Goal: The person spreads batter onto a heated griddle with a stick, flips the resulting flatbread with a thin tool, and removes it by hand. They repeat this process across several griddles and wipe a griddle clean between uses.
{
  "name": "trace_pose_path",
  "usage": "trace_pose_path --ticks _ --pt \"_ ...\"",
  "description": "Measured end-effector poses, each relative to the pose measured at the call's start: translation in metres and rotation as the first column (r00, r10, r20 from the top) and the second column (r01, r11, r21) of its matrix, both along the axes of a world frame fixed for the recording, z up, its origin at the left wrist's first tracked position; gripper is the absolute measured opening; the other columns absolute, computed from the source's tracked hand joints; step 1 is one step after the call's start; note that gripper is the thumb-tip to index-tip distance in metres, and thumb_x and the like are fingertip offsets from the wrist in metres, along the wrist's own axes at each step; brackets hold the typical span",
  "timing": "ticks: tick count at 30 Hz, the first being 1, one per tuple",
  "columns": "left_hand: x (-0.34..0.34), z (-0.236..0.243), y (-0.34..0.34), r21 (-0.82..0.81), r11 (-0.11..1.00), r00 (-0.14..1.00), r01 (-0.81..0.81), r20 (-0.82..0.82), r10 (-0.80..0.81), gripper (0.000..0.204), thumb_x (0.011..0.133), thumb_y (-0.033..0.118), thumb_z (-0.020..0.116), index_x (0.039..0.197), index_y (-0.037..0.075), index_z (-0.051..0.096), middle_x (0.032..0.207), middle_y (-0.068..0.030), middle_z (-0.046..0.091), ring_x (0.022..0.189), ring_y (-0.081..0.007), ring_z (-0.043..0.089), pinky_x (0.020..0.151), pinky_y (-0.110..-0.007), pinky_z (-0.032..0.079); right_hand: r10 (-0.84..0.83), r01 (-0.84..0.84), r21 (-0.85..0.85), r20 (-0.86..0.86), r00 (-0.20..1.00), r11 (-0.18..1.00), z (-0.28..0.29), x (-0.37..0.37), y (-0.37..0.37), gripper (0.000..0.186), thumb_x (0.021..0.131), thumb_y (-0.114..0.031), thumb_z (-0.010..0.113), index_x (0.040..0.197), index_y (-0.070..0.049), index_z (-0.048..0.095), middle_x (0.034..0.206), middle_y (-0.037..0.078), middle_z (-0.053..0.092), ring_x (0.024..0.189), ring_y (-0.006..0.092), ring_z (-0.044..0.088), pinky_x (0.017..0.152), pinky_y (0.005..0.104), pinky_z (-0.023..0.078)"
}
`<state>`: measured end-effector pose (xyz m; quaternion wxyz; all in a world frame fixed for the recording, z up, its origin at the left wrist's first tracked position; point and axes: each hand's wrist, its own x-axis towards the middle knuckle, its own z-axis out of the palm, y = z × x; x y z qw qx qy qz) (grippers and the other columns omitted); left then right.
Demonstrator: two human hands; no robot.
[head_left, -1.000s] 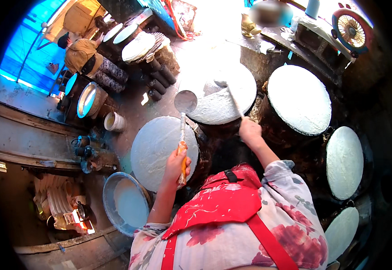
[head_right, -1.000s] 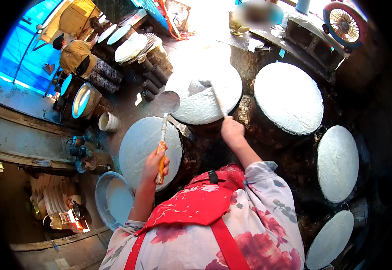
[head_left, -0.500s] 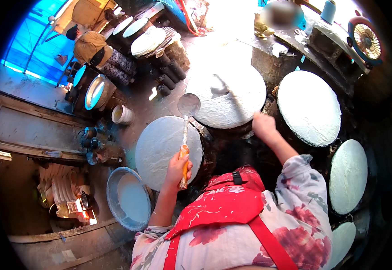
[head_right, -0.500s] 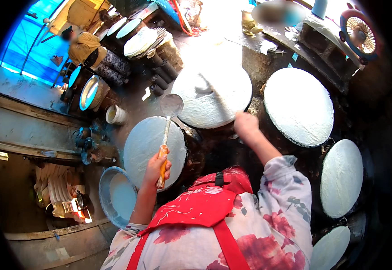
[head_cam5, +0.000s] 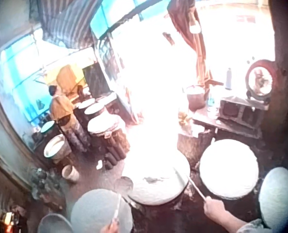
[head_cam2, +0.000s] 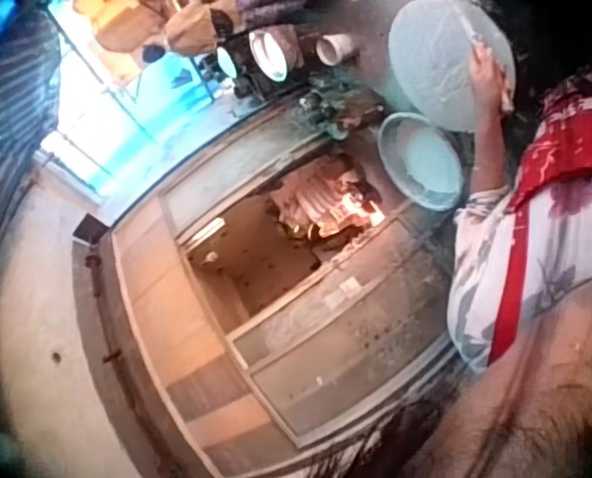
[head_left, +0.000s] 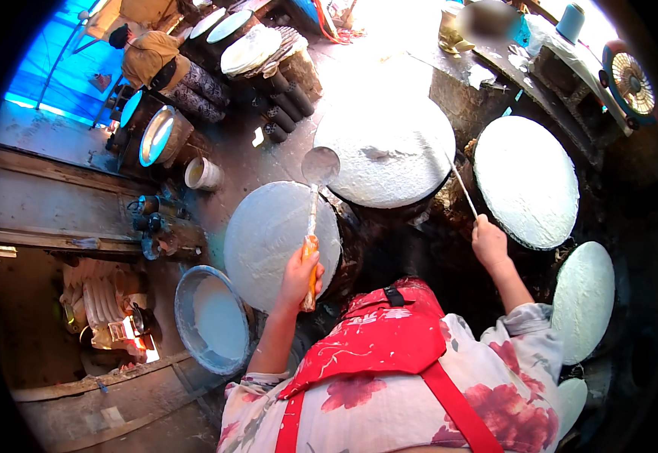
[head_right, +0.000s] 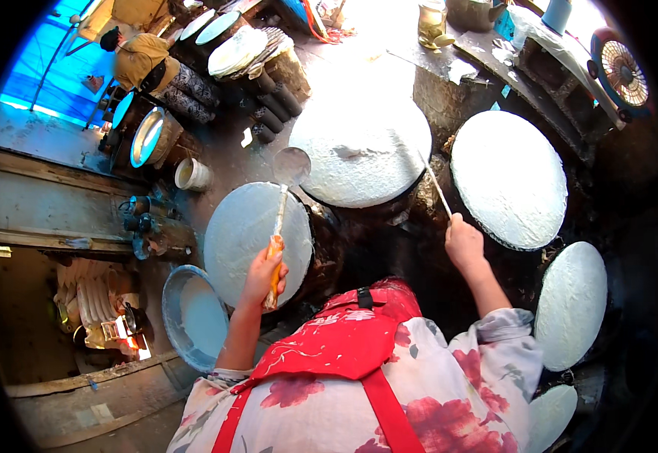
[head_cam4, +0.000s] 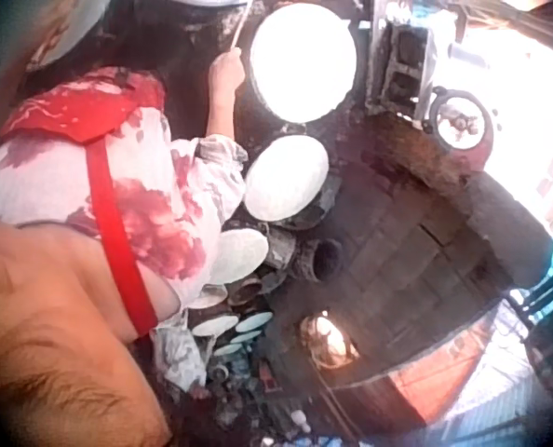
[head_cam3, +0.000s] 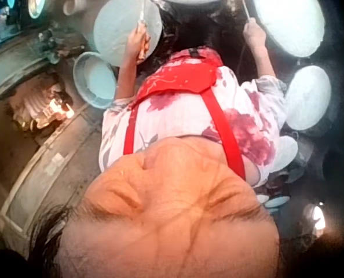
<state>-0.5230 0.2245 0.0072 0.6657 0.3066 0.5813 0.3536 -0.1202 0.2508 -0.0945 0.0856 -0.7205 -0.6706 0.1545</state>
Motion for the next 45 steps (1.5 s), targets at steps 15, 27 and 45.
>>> trace_pose_path --ticks 15,27,45 --pt "0.014 -0.017 0.065 0.078 0.992 0.984 0.104 -0.153 -0.091 0.020 0.095 0.024 0.049 0.105 0.008 0.045 0.067 -0.0035 0.050 0.040 -0.0111 0.047 0.035 -0.024 0.038 -0.218 0.182 -0.165 -0.236 0.947 0.969 -0.009 -0.145 0.015 0.021 0.091 -0.016 0.040 0.092 0.001 0.052 0.079 0.025 0.065 0.077 0.0413 0.065 0.069 0.0512 0.051" --pt "0.027 -0.012 0.065 -0.049 0.996 0.996 0.072 -0.045 -0.074 0.017 0.095 0.023 0.049 0.106 0.011 0.045 0.067 -0.0028 0.049 0.043 -0.0104 0.046 0.037 -0.025 0.039 -0.098 0.051 -0.164 -0.287 0.953 0.985 -0.018 -0.164 0.035 0.021 0.088 -0.016 0.044 0.090 0.002 0.056 0.082 0.025 0.066 0.080 0.0387 0.066 0.071 0.0496 0.052" --pt "-0.014 0.048 0.030 -0.021 0.982 0.336 -0.189 0.938 0.085 0.034 0.100 0.022 0.039 0.126 0.000 0.040 0.067 -0.0006 0.042 0.041 -0.0076 0.042 0.040 -0.022 0.036 -0.038 0.090 0.117 -0.390 0.920 0.989 0.023 -0.138 0.069 0.023 0.089 -0.019 0.040 0.092 -0.003 0.056 0.080 0.023 0.064 0.077 0.0402 0.063 0.071 0.0505 0.049"
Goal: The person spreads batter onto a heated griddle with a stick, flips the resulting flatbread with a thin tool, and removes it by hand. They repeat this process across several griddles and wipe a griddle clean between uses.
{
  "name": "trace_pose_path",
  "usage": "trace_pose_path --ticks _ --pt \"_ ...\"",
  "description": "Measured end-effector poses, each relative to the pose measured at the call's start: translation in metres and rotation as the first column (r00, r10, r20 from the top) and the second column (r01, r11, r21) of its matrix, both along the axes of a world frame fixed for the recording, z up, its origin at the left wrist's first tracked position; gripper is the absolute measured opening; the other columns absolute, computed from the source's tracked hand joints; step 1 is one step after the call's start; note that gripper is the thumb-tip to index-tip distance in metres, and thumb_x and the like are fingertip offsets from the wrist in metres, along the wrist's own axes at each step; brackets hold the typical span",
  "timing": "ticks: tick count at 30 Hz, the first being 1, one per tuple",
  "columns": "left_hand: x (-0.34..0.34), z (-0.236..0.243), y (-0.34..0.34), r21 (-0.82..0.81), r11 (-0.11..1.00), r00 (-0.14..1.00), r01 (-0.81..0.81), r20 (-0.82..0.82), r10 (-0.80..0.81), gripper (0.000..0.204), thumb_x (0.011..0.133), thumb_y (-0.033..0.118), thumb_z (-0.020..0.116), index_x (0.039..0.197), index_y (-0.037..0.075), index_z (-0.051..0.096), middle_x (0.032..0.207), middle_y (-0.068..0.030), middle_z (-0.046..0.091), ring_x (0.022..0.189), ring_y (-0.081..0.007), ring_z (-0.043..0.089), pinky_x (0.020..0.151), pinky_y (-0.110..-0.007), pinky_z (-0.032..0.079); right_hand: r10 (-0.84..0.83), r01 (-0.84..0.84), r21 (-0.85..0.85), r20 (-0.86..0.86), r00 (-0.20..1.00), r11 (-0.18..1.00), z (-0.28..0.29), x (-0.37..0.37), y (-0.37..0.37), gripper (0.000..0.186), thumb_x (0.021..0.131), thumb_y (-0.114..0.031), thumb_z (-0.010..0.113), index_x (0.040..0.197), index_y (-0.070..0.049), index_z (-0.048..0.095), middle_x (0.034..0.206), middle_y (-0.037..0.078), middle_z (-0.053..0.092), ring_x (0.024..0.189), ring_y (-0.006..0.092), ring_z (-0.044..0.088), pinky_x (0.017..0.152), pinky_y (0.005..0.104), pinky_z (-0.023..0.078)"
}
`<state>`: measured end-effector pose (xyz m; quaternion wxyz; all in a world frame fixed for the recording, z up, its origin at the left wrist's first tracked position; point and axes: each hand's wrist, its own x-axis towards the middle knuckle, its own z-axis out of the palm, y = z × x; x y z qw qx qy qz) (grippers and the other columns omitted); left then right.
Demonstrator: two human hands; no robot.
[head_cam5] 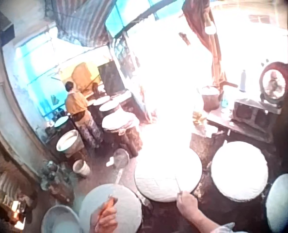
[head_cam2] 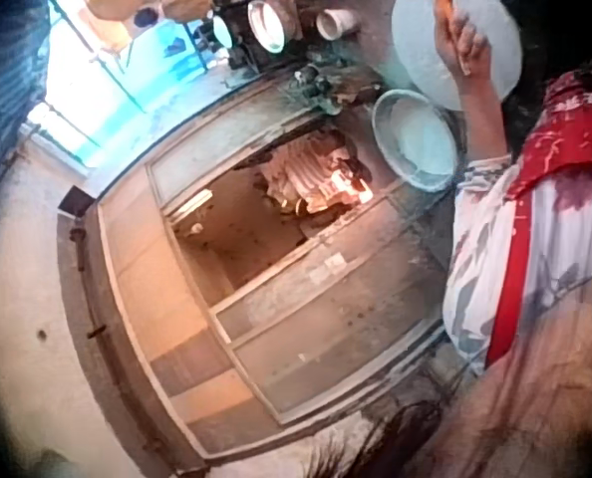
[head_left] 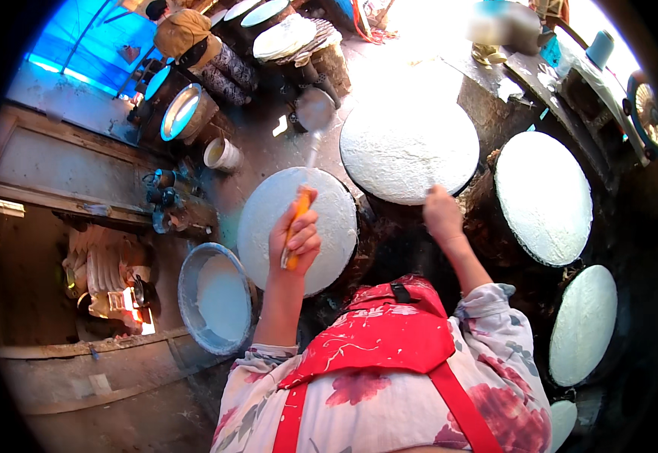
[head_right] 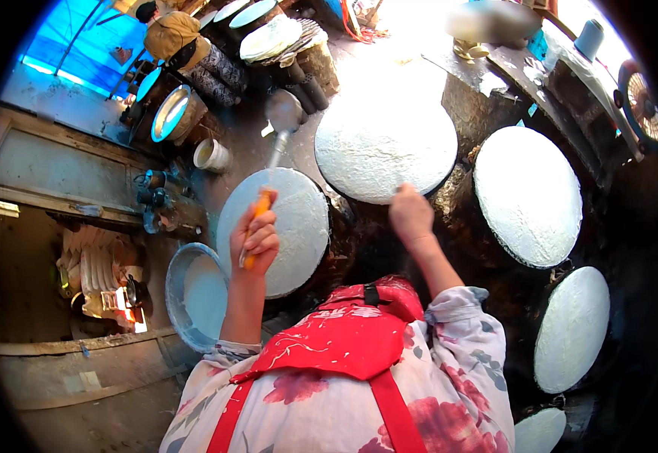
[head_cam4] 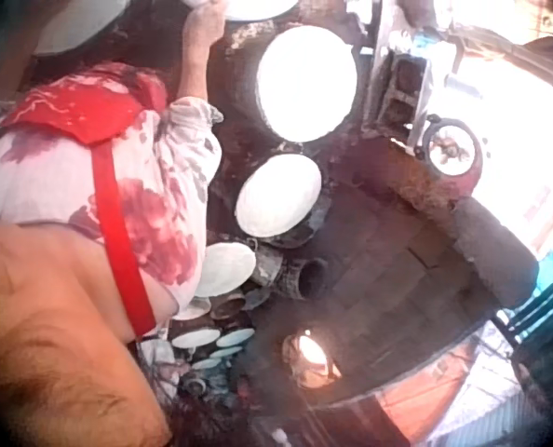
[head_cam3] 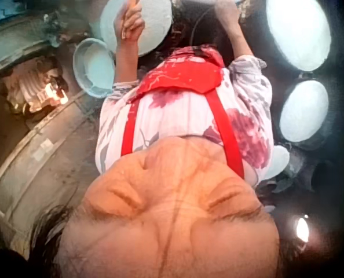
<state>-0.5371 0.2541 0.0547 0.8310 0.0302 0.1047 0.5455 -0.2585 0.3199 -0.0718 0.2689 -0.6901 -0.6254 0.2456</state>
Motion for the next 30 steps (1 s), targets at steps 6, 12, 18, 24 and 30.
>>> trace_pose_path --ticks 6,12,18,24,30 --pt "-0.028 0.020 -0.001 0.038 0.997 0.997 -0.074 -0.020 0.075 0.035 0.101 0.020 0.037 0.128 -0.002 0.038 0.066 -0.0012 0.042 0.041 -0.0076 0.042 0.040 -0.022 0.038 0.224 -0.161 -0.227 0.289 0.931 0.961 -0.024 0.008 -0.024 0.022 0.089 -0.020 0.043 0.087 0.000 0.055 0.078 0.023 0.065 0.076 0.0391 0.065 0.070 0.0487 0.051" --pt "-0.084 0.021 -0.057 -0.031 0.971 0.914 -0.238 -0.346 0.213 0.031 0.100 0.019 0.040 0.120 -0.003 0.045 0.063 0.0004 0.042 0.041 -0.0057 0.042 0.039 -0.020 0.038 -0.076 0.102 -0.155 0.166 0.983 0.983 -0.010 0.039 0.000 0.026 0.089 -0.020 0.043 0.090 0.000 0.059 0.087 0.026 0.064 0.086 0.0395 0.064 0.077 0.0499 0.049" --pt "-0.130 0.001 -0.088 -0.126 0.945 0.885 -0.302 -0.406 0.229 0.030 0.099 0.021 0.042 0.117 -0.002 0.050 0.063 0.0003 0.043 0.041 -0.0056 0.042 0.037 -0.020 0.037 0.457 -0.305 -0.449 0.283 0.843 0.840 0.050 -0.008 -0.047 0.031 0.088 -0.022 0.044 0.103 -0.002 0.062 0.097 0.023 0.065 0.094 0.0363 0.064 0.081 0.0472 0.049" --pt "-0.145 -0.010 -0.108 -0.093 0.960 0.881 -0.266 -0.428 0.203 0.031 0.099 0.020 0.040 0.120 -0.002 0.048 0.066 -0.0001 0.043 0.040 -0.0054 0.042 0.036 -0.020 0.037 0.049 0.061 -0.307 0.337 0.940 0.950 0.018 -0.004 -0.075 0.026 0.087 -0.022 0.048 0.092 -0.001 0.063 0.088 0.019 0.067 0.089 0.0350 0.065 0.079 0.0459 0.051" --pt "-0.127 -0.019 -0.100 -0.072 0.997 0.911 0.023 -0.410 -0.050 0.034 0.100 0.021 0.039 0.126 -0.002 0.043 0.069 -0.0014 0.044 0.043 -0.0061 0.042 0.038 -0.022 0.036 -0.091 0.112 -0.230 0.097 0.991 0.967 0.039 -0.026 -0.176 0.028 0.088 -0.029 0.048 0.093 -0.004 0.062 0.087 0.019 0.067 0.088 0.0353 0.065 0.077 0.0474 0.050"
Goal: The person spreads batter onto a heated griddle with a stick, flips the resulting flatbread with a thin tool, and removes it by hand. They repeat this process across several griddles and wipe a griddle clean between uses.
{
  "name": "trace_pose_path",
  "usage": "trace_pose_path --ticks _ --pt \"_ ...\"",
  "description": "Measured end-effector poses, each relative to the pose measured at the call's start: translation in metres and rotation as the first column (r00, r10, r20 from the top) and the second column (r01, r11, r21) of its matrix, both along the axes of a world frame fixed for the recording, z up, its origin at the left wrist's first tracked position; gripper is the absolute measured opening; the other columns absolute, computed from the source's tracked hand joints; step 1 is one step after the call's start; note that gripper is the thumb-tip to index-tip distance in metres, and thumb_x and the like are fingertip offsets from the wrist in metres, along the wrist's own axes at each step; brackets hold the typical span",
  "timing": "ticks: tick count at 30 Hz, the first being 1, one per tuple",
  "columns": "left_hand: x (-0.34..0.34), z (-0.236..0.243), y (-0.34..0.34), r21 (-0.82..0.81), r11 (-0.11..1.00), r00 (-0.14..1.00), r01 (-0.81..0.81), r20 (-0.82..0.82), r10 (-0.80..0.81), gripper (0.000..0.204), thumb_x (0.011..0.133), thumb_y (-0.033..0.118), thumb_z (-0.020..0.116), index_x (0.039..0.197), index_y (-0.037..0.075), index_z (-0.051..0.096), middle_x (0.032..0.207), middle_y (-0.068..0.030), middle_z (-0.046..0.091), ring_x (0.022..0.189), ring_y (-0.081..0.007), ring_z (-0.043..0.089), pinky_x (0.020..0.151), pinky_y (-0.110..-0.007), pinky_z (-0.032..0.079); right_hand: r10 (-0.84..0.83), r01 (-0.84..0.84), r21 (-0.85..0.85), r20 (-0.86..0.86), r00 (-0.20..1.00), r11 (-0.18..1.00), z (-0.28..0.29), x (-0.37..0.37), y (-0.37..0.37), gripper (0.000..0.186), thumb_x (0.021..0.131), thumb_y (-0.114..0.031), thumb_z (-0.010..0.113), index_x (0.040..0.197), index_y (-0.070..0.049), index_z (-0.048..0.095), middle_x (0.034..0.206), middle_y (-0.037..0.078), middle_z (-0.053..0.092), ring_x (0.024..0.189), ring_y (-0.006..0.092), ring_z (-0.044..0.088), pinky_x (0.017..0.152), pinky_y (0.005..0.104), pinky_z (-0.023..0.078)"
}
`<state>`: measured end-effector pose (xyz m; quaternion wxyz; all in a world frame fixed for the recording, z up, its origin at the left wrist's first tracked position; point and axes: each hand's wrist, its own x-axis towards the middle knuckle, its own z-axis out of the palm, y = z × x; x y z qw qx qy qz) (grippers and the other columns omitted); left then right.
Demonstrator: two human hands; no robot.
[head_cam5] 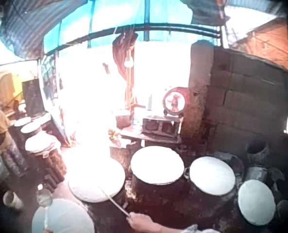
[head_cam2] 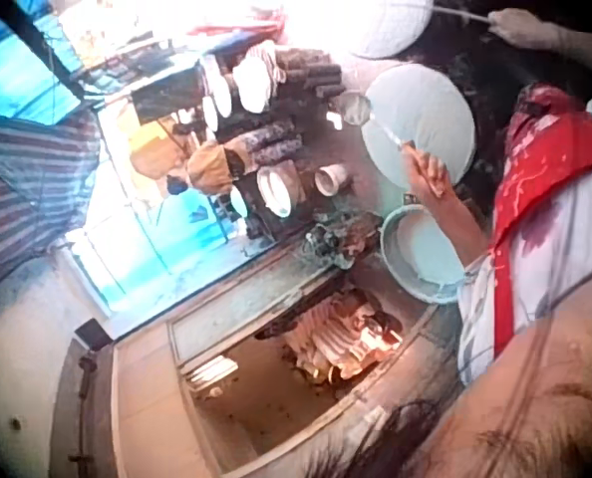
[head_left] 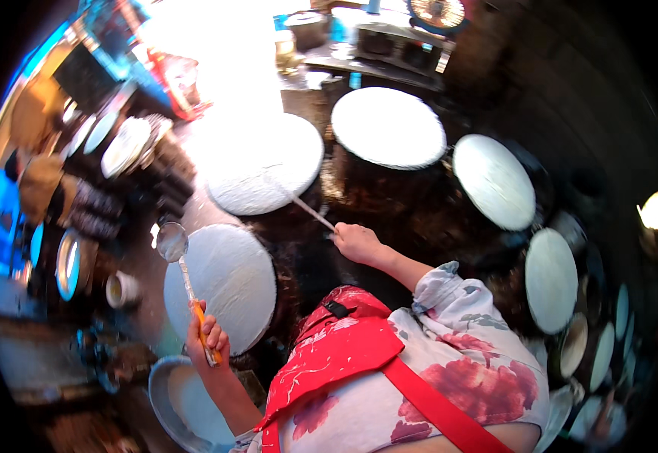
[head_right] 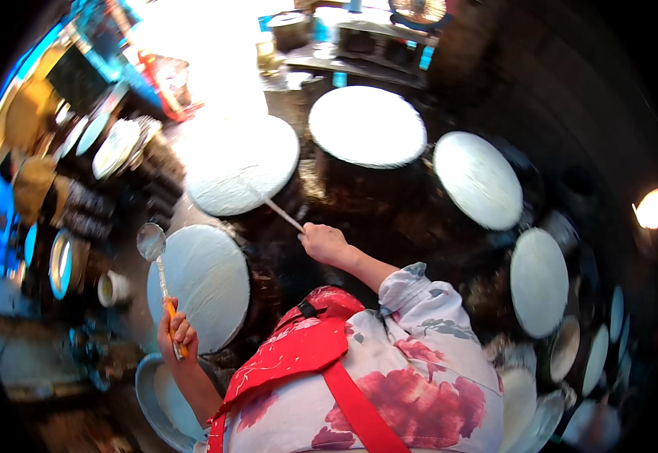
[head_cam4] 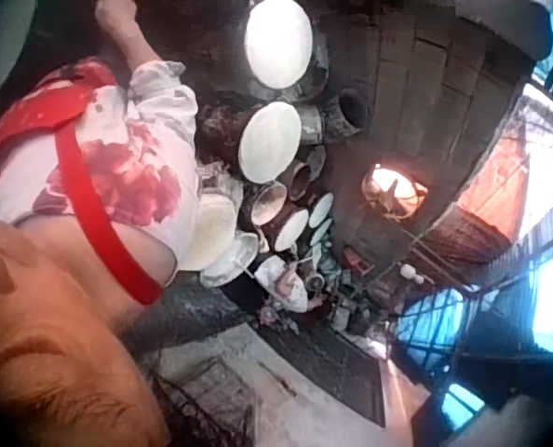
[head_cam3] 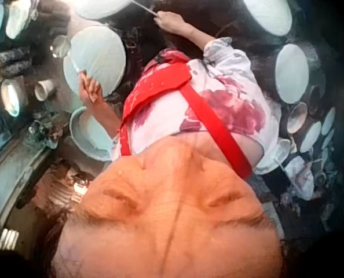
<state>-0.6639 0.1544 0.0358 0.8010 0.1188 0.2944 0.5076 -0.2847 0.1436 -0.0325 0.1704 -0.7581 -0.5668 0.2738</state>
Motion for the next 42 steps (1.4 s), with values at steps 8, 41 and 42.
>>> trace_pose_path --ticks 8,41,42 --pt "0.083 -0.001 0.000 -0.007 0.880 0.879 0.475 0.047 -0.474 0.037 0.101 0.025 0.037 0.127 0.000 0.041 0.068 -0.0011 0.043 0.042 -0.0067 0.041 0.037 -0.021 0.036 -0.218 0.218 -0.077 0.006 0.976 0.973 -0.016 0.004 -0.159 0.033 0.091 -0.035 0.048 0.092 -0.003 0.058 0.087 0.020 0.066 0.087 0.0376 0.063 0.077 0.0485 0.048" --pt "-0.038 0.010 -0.253 0.003 0.933 0.891 -0.360 -0.297 0.345 0.025 0.096 0.018 0.047 0.119 0.009 0.046 0.067 -0.0004 0.045 0.042 -0.0077 0.045 0.037 -0.023 0.039 0.453 -0.457 0.021 0.092 0.887 0.889 -0.018 0.007 -0.253 0.029 0.088 -0.034 0.059 0.082 -0.006 0.055 0.065 0.015 0.060 0.062 0.0339 0.061 0.056 0.0426 0.046" --pt "-0.049 0.011 -0.257 -0.008 0.923 0.877 -0.384 -0.316 0.362 0.024 0.096 0.018 0.047 0.119 0.009 0.046 0.067 -0.0007 0.045 0.042 -0.0080 0.045 0.037 -0.023 0.039 0.425 -0.429 0.038 0.083 0.902 0.903 -0.017 0.001 -0.246 0.029 0.088 -0.034 0.059 0.083 -0.006 0.056 0.066 0.015 0.060 0.063 0.0341 0.061 0.057 0.0427 0.046"
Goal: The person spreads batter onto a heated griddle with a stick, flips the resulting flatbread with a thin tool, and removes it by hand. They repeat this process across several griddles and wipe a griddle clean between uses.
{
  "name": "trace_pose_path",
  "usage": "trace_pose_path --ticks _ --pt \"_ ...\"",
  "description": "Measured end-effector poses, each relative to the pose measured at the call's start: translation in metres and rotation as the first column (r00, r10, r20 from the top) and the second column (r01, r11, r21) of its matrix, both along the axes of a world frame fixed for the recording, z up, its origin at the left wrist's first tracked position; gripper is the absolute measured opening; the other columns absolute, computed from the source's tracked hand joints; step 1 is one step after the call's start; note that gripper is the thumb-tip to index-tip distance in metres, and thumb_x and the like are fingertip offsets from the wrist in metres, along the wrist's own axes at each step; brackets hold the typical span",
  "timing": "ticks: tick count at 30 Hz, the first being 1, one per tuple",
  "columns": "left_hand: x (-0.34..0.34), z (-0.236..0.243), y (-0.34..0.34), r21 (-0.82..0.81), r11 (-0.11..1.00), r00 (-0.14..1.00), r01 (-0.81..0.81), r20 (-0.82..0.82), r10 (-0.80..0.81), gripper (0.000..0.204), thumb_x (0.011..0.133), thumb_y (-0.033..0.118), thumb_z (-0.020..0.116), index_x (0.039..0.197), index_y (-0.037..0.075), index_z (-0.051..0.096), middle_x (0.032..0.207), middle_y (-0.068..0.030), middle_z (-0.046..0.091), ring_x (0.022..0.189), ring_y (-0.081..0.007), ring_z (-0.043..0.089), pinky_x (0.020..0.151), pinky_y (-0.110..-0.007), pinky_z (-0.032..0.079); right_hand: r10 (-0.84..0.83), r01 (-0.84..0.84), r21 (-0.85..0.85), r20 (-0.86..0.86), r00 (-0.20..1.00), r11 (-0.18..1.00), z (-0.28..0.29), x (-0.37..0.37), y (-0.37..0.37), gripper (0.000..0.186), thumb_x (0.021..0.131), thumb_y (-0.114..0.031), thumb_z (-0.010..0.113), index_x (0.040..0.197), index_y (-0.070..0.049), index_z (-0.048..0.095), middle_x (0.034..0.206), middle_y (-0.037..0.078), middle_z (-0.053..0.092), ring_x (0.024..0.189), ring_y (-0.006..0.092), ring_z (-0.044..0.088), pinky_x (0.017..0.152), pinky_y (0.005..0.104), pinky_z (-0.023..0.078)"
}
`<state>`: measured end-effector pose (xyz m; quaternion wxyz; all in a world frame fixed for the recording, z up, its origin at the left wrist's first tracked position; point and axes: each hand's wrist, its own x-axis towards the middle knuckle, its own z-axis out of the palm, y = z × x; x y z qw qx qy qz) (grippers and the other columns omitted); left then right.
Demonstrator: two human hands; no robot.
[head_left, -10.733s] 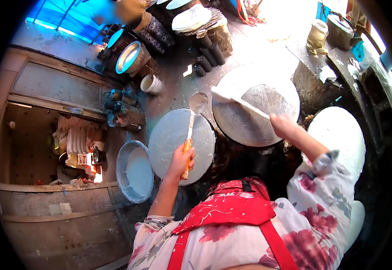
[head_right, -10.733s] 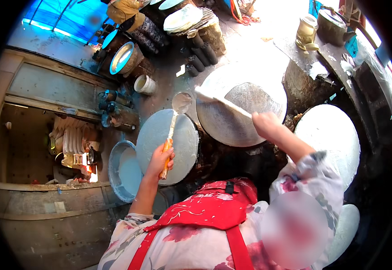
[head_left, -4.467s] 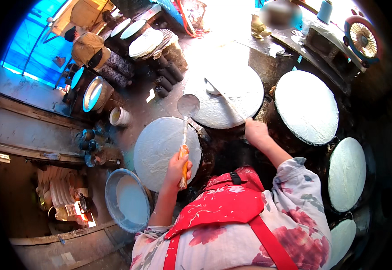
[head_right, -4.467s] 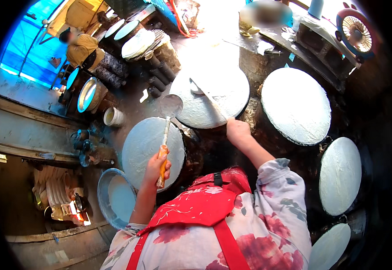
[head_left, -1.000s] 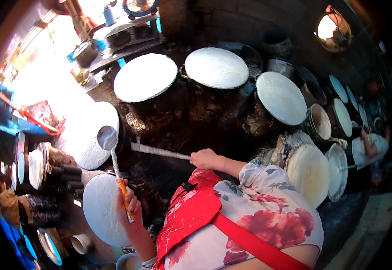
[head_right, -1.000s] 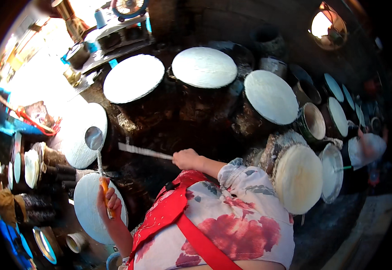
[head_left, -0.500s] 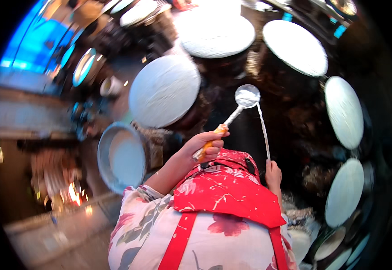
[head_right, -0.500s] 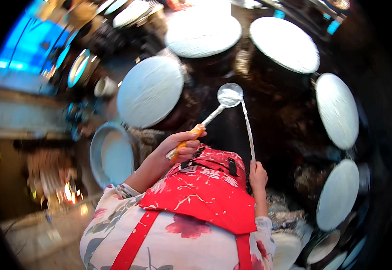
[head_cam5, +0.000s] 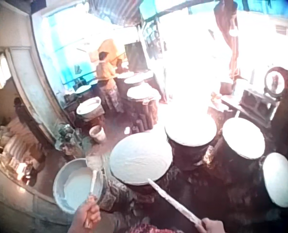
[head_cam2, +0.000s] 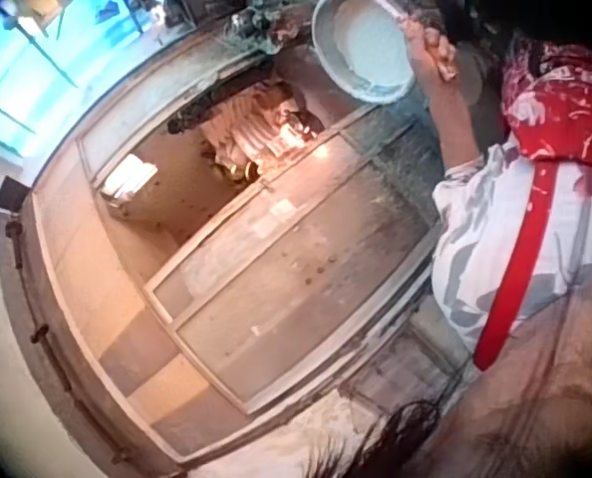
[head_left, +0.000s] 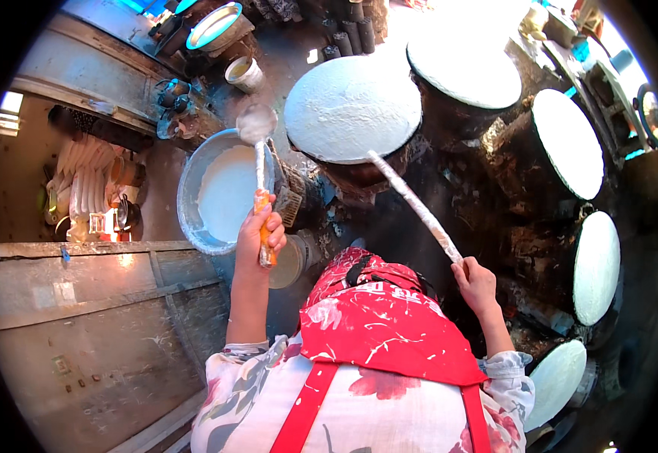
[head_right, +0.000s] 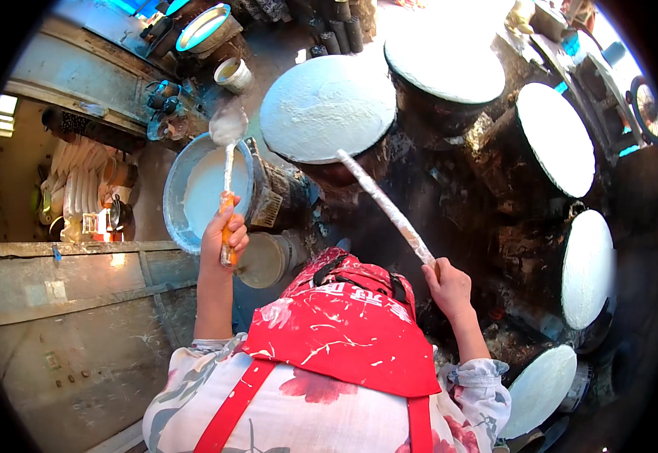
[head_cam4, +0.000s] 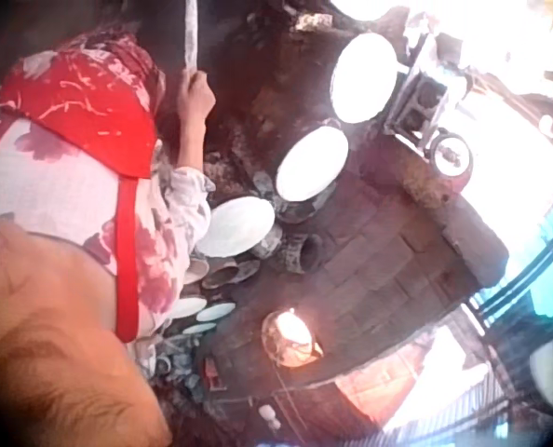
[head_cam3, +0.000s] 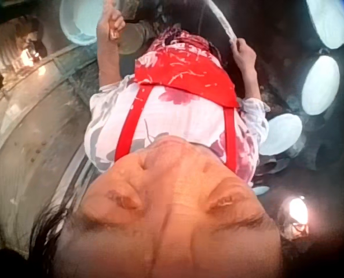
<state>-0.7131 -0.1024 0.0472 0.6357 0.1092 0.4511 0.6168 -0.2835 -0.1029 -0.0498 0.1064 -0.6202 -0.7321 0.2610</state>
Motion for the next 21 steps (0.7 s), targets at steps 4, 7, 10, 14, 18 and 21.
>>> trace_pose_path --ticks 4,7,10,14,18,21 --pt "-0.035 -0.002 0.003 -0.046 0.999 0.998 0.019 -0.053 -0.022 0.025 0.095 0.017 0.049 0.118 0.008 0.046 0.067 -0.0010 0.046 0.041 -0.0082 0.044 0.036 -0.023 0.038 -0.138 0.135 -0.041 -0.096 0.986 0.990 -0.002 -0.036 0.028 0.032 0.089 -0.035 0.057 0.087 -0.003 0.058 0.070 0.017 0.062 0.069 0.0341 0.062 0.061 0.0417 0.047" --pt "-0.036 -0.007 0.031 -0.074 0.988 0.986 0.134 -0.086 -0.140 0.028 0.094 0.017 0.052 0.119 0.008 0.046 0.066 -0.0003 0.045 0.039 -0.0073 0.043 0.035 -0.022 0.036 -0.247 0.224 -0.130 -0.206 0.947 0.966 -0.010 -0.073 0.053 0.033 0.089 -0.034 0.058 0.086 -0.001 0.058 0.068 0.015 0.061 0.066 0.0259 0.062 0.061 0.0368 0.046" --pt "-0.032 -0.024 0.080 -0.019 0.955 0.944 0.297 -0.144 -0.297 0.028 0.092 0.017 0.055 0.117 0.010 0.045 0.067 -0.0007 0.045 0.040 -0.0079 0.044 0.035 -0.022 0.036 -0.325 0.295 -0.138 -0.362 0.874 0.945 -0.019 -0.111 0.085 0.033 0.089 -0.032 0.059 0.084 0.001 0.058 0.065 0.010 0.059 0.062 0.0176 0.057 0.060 0.0336 0.045" --pt "-0.023 -0.056 0.151 -0.050 0.915 0.806 0.401 -0.456 -0.378 0.031 0.089 0.013 0.057 0.116 0.007 0.043 0.067 -0.0018 0.049 0.040 -0.0107 0.045 0.036 -0.024 0.038 -0.488 0.395 -0.289 -0.449 0.749 0.872 -0.027 -0.156 0.130 0.032 0.088 -0.030 0.060 0.081 0.001 0.058 0.063 0.006 0.056 0.056 0.0119 0.052 0.053 0.0305 0.042" --pt "-0.016 -0.081 0.197 -0.100 0.883 0.646 0.459 -0.645 -0.408 0.036 0.088 0.011 0.056 0.121 0.005 0.042 0.066 -0.0027 0.050 0.042 -0.0117 0.048 0.038 -0.026 0.040 -0.551 0.439 -0.333 -0.532 0.643 0.834 -0.033 -0.178 0.158 0.028 0.088 -0.028 0.061 0.080 -0.002 0.057 0.061 0.001 0.052 0.052 0.0088 0.049 0.046 0.0272 0.038" --pt "-0.010 -0.086 0.215 -0.175 0.868 0.430 0.464 -0.812 -0.394 0.042 0.084 0.012 0.059 0.123 0.003 0.047 0.075 -0.0168 0.062 0.054 -0.0284 0.063 0.051 -0.039 0.051 -0.585 0.445 -0.380 -0.564 0.583 0.811 -0.028 -0.184 0.172 0.024 0.090 -0.026 0.060 0.080 -0.006 0.051 0.058 -0.002 0.046 0.043 0.0063 0.040 0.038 0.0229 0.031"
